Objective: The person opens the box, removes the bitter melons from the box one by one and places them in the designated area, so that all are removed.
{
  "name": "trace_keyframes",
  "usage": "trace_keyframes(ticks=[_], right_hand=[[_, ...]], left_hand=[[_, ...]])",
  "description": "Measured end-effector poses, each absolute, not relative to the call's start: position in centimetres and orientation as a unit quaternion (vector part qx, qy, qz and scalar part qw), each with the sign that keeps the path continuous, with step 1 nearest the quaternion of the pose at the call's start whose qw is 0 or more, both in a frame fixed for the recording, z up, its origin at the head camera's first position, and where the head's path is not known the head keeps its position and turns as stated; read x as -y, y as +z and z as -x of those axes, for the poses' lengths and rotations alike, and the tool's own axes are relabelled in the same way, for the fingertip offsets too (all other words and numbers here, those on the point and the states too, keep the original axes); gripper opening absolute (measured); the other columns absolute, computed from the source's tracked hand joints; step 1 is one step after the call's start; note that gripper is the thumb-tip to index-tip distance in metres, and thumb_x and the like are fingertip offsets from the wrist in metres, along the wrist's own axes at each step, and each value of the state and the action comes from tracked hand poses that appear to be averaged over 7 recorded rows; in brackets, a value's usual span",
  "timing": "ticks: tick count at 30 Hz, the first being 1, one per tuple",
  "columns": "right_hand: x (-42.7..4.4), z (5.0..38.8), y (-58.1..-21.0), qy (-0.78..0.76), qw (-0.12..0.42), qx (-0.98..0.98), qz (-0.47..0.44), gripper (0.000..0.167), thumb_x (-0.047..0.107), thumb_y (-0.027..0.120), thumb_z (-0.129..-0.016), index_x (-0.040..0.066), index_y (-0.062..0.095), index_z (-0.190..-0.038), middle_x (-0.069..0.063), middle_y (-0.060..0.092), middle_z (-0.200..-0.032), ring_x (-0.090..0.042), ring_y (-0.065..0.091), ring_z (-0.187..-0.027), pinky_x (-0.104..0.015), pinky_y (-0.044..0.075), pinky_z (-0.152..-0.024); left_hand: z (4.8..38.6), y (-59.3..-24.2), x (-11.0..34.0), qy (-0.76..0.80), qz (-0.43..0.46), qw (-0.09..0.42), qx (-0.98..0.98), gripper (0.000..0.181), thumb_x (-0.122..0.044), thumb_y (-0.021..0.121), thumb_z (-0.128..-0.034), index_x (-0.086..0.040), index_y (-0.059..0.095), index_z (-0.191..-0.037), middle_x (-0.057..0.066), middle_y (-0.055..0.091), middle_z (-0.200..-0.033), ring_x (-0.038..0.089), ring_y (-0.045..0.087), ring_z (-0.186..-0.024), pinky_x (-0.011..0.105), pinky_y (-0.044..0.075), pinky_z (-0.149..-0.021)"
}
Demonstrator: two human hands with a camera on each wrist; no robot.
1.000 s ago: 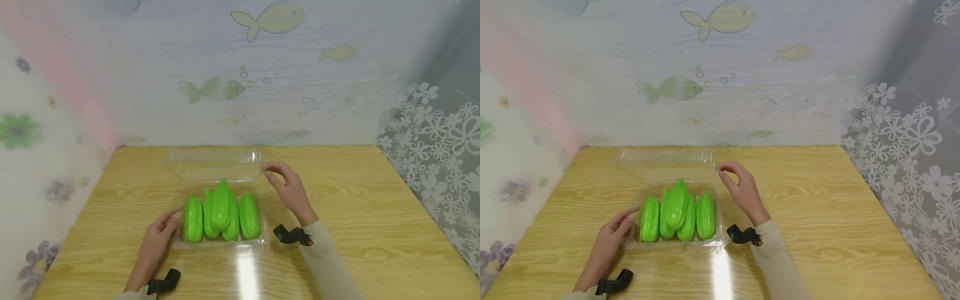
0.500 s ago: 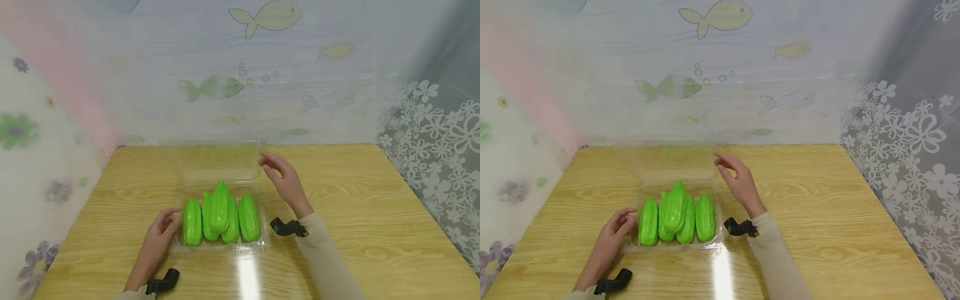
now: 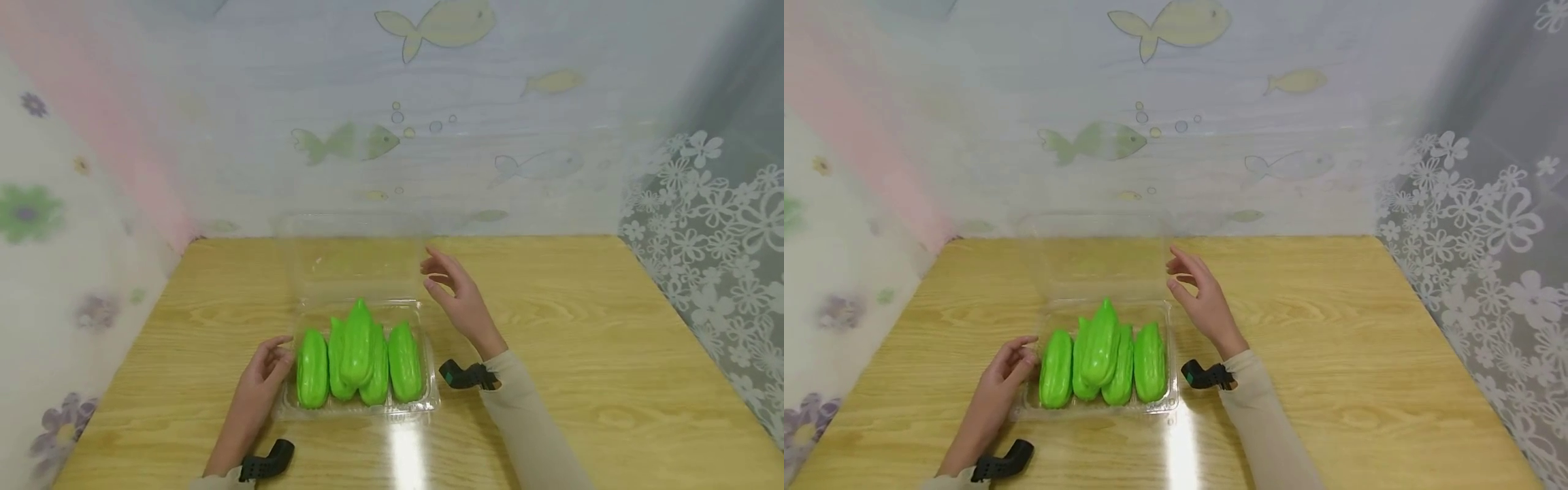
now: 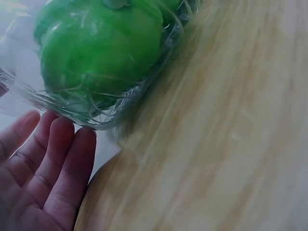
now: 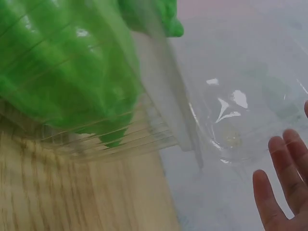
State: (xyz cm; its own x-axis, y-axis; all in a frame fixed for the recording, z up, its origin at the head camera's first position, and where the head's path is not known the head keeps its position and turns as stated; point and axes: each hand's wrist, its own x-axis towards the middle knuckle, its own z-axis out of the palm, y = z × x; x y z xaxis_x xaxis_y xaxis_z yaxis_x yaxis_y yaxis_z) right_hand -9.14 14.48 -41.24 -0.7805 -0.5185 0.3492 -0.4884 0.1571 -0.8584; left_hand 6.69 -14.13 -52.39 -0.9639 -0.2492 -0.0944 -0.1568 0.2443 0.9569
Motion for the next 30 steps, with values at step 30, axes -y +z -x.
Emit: trace_keyframes(ticks=[30], right_hand=[[-17.0, 6.8, -41.5, -0.624, 0.106, -0.704, 0.321, 0.052, 0.003, 0.048, -0.091, 0.004, 0.027, -0.139, -0.016, 0.035, -0.135, -0.032, 0.036, -0.121, -0.036, 0.037, -0.092]], left_hand=[[-12.0, -49.7, 10.6, -0.56, -0.166, 0.062, 0.809, 0.041, -0.043, 0.046, -0.0909, -0.025, 0.044, -0.128, 0.001, 0.054, -0.101, 0.014, 0.052, -0.095, 0.024, 0.042, -0.077]])
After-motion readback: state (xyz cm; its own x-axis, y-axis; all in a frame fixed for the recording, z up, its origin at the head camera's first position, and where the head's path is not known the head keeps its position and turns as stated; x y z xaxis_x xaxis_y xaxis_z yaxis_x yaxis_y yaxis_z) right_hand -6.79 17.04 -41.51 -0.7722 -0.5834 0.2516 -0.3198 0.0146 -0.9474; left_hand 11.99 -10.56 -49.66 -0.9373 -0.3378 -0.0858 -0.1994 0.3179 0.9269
